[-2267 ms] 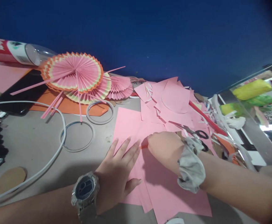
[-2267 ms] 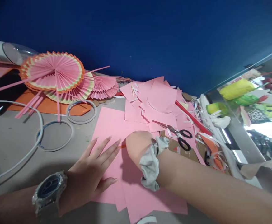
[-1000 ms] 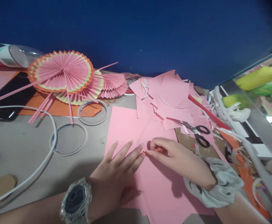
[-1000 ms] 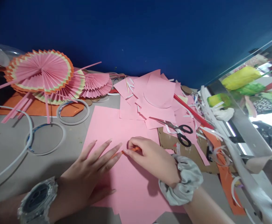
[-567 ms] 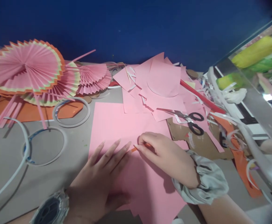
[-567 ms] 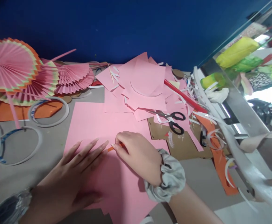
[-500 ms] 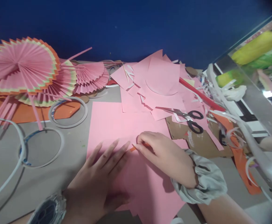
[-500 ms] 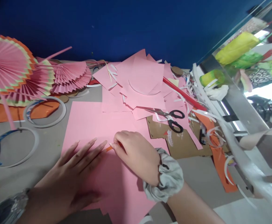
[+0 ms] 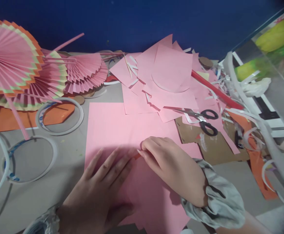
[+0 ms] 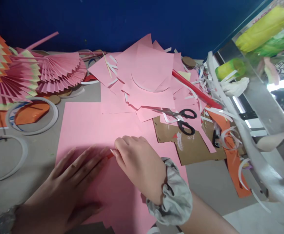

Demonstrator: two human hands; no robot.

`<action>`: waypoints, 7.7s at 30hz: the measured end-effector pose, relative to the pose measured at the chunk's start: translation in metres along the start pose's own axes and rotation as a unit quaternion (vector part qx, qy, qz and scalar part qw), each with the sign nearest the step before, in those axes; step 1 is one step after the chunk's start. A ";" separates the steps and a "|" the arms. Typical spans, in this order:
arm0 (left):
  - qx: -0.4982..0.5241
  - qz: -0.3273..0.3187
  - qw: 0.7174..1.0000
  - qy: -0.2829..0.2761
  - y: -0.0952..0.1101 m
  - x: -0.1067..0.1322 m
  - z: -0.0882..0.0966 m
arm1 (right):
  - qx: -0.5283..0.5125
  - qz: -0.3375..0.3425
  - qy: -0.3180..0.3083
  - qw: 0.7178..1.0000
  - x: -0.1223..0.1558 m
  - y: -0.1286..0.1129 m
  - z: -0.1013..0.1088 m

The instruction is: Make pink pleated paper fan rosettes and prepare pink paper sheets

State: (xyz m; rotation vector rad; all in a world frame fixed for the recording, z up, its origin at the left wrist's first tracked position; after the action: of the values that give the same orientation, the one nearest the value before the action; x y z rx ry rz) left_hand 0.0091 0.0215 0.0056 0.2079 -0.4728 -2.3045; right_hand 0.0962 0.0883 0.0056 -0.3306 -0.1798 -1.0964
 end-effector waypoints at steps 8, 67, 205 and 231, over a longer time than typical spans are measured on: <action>0.016 0.021 0.999 0.021 0.000 -0.001 0.000 | 0.004 0.000 -0.002 1.000 0.000 0.000 -0.001; 0.086 0.038 0.995 0.018 -0.004 -0.006 -0.004 | 0.332 0.050 -0.037 0.941 -0.011 -0.008 0.021; -0.014 0.103 0.995 0.003 -0.029 0.048 0.008 | 0.050 0.153 0.138 0.977 -0.027 -0.066 0.004; 0.015 0.094 0.995 -0.003 -0.029 0.051 0.008 | 0.166 0.109 0.118 0.973 -0.027 -0.063 0.004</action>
State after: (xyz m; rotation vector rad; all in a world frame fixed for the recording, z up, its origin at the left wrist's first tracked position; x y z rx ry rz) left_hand -0.0472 0.0059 0.0015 0.1648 -0.5079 -2.1150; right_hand 0.0282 0.0865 0.0125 0.0806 -0.1097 -0.8614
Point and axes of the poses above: each hand's wrist, its own x-axis away from the middle knuckle, its own z-axis out of the back of the hand, y = z × x, the point moved 10 cm from there along -x, towards the middle knuckle, and after that the axes turned 12 degrees about x, right-handed, at the moved point
